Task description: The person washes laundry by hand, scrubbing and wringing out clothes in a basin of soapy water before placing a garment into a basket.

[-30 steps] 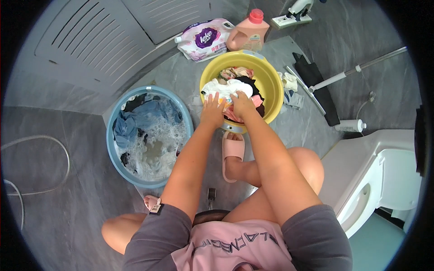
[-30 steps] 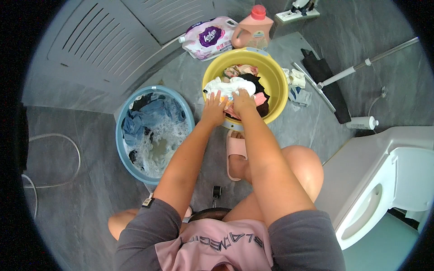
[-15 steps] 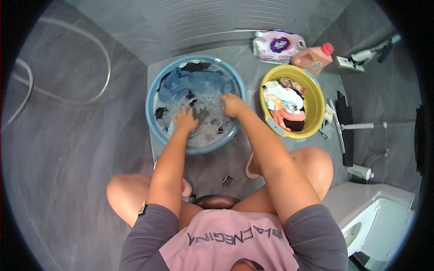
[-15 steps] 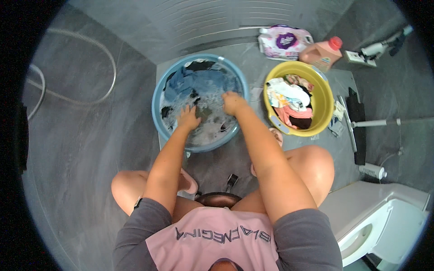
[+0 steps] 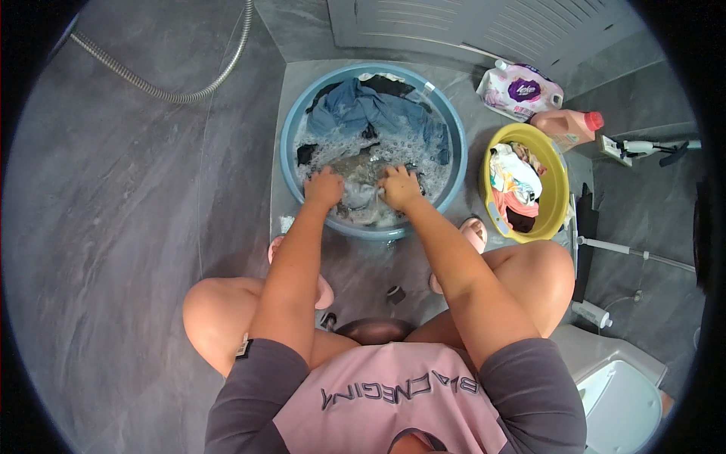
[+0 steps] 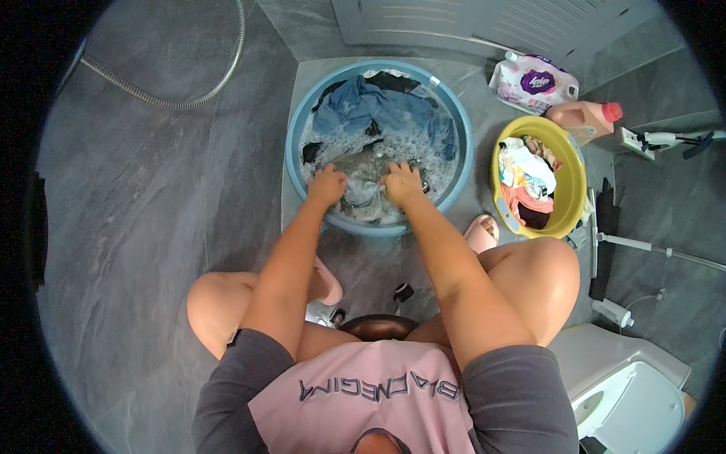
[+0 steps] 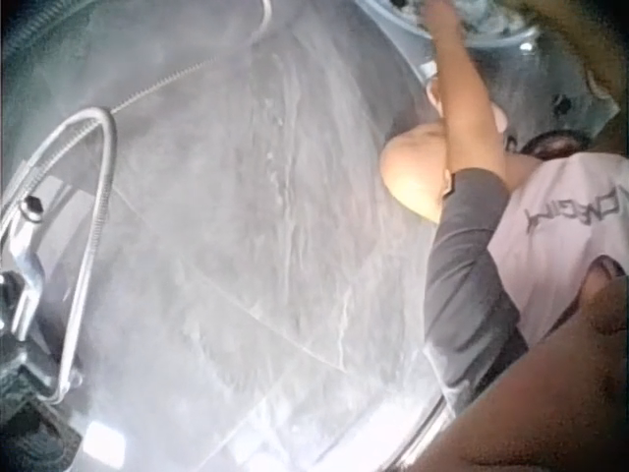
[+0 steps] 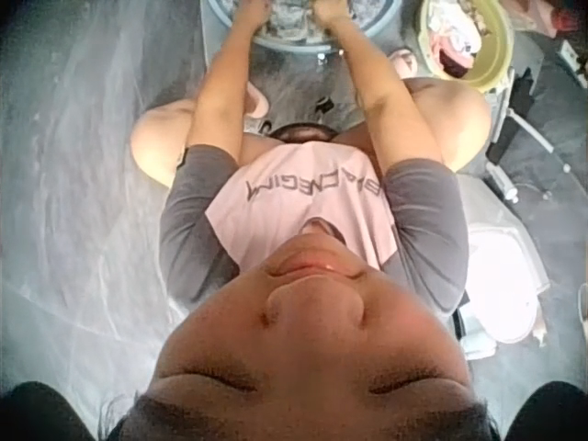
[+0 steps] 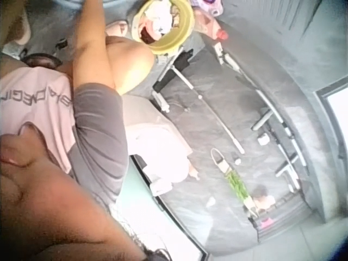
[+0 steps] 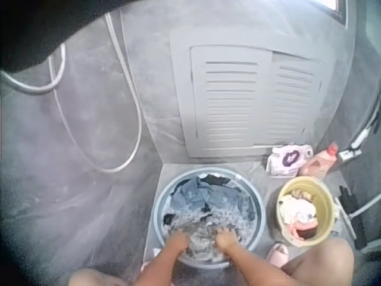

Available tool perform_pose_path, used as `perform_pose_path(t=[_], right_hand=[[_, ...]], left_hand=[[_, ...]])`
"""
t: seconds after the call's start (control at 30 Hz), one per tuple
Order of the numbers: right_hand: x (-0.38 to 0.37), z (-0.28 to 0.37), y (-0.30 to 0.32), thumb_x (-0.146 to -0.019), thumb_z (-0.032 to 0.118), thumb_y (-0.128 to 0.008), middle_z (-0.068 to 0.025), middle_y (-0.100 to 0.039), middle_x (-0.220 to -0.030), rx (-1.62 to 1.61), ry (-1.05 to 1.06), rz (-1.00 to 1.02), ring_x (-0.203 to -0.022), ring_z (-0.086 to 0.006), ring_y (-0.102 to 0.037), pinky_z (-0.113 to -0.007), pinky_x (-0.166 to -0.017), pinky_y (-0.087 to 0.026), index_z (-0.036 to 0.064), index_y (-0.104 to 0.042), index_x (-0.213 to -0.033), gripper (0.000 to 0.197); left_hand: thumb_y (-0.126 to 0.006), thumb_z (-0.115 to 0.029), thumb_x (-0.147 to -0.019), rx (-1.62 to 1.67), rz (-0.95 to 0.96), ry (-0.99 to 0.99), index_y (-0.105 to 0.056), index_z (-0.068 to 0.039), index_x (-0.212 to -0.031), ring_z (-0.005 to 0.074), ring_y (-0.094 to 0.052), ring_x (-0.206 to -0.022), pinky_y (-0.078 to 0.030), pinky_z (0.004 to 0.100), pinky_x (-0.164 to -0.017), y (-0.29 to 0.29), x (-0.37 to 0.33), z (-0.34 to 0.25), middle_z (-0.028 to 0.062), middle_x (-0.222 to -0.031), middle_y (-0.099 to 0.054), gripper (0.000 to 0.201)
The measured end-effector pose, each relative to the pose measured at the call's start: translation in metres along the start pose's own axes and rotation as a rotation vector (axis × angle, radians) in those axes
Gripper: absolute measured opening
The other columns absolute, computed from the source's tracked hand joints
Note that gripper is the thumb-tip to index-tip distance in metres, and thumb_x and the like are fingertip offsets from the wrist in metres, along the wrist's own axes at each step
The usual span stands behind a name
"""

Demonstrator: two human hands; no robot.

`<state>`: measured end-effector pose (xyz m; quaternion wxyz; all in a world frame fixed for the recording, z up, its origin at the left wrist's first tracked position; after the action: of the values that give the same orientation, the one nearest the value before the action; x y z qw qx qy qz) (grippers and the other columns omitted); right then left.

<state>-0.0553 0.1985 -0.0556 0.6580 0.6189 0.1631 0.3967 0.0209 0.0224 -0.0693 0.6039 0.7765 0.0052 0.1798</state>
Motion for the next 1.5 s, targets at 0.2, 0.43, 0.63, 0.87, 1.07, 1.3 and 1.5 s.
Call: perform_pose_path(t=[0.2, 0.43, 0.63, 0.87, 1.07, 1.3, 1.5], right_hand=[[-0.024, -0.038, 0.038, -0.077, 0.018, -0.055, -0.0172, -0.062, -0.093, -0.487, -0.068, -0.429, -0.094, -0.0339, -0.055, -0.037, -0.083, -0.044, 0.0084, -0.065, -0.092, 0.021], [-0.027, -0.06, 0.097, -0.075, 0.024, -0.054, -0.0247, -0.061, -0.093, -0.909, -0.375, -0.428, -0.091, -0.0368, -0.059, -0.04, -0.08, -0.045, -0.0022, -0.062, -0.097, 0.035], [-0.013, -0.067, 0.143, -0.07, 0.02, -0.055, -0.0248, -0.062, -0.089, -0.606, -0.28, -0.281, -0.088, -0.036, -0.06, -0.04, -0.078, -0.046, -0.0023, -0.064, -0.09, 0.031], [0.011, -0.007, 0.117, -0.061, 0.033, -0.072, -0.0254, -0.049, -0.121, -0.504, -0.231, -0.077, -0.114, -0.0364, -0.046, -0.037, -0.097, -0.036, -0.0026, -0.046, -0.121, 0.074], [0.009, 0.008, 0.16, -0.067, 0.019, -0.073, -0.0089, -0.062, -0.097, -1.124, 0.224, -0.164, -0.09, -0.0179, -0.056, -0.029, -0.084, -0.042, 0.0035, -0.057, -0.107, 0.046], [0.017, -0.019, 0.208, -0.071, 0.01, -0.057, -0.0135, -0.063, -0.085, -0.779, 0.136, -0.276, -0.082, -0.026, -0.06, -0.033, -0.076, -0.045, 0.0068, -0.061, -0.098, 0.028], [0.004, -0.043, 0.183, -0.073, 0.014, -0.051, -0.0195, -0.06, -0.104, -0.713, -0.107, -0.325, -0.1, -0.0308, -0.056, -0.036, -0.085, -0.042, 0.0009, -0.058, -0.105, 0.035]], left_hand=[[-0.05, -0.023, -0.077, 0.568, -0.439, 0.11, -0.06, -0.003, -0.081, 0.0296, -0.058, -0.07, -0.046, 0.0382, -0.067, 0.024, -0.05, 0.027, 0.0143, -0.078, -0.061, 0.023], [-0.045, -0.023, -0.082, 1.24, -0.497, 0.371, -0.055, -0.001, -0.086, 0.0226, -0.054, -0.073, -0.042, 0.0349, -0.067, 0.082, -0.057, 0.046, 0.0113, -0.079, -0.058, 0.025], [-0.042, -0.021, -0.084, 1.311, -0.343, 0.259, -0.053, -0.003, -0.09, 0.0158, -0.047, -0.076, -0.04, 0.0315, -0.067, 0.182, -0.029, -0.014, 0.0052, -0.08, -0.052, 0.022], [-0.043, -0.022, -0.084, 1.334, -0.272, 0.019, -0.053, -0.006, -0.085, 0.012, -0.043, -0.069, -0.037, 0.0285, -0.062, 0.242, 0.001, -0.068, 0.0009, -0.072, -0.048, 0.019], [-0.045, -0.018, -0.087, 1.418, -0.258, -0.353, -0.051, -0.011, -0.084, 0.0061, -0.041, -0.065, -0.035, 0.0222, -0.056, 0.289, 0.021, -0.111, -0.0038, -0.07, -0.044, 0.01], [-0.046, -0.024, -0.088, 1.231, -0.376, -0.12, -0.051, -0.009, -0.089, 0.0075, -0.043, -0.069, -0.037, 0.0243, -0.058, 0.299, 0.015, -0.043, -0.0015, -0.073, -0.047, 0.016], [-0.074, -0.027, -0.066, 0.456, -0.066, -0.391, -0.05, -0.01, -0.099, 0.0207, -0.056, -0.076, -0.046, 0.0341, -0.065, 0.26, 0.016, -0.065, 0.0088, -0.09, -0.059, 0.044]])
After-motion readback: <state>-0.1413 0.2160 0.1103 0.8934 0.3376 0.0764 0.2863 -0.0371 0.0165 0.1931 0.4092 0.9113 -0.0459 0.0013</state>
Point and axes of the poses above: each hand's wrist, its own x-axis away from the middle knuckle, its own y-axis out of the back of the hand, z = x × y, the point moved 3 cm from there along -x, towards the middle knuckle
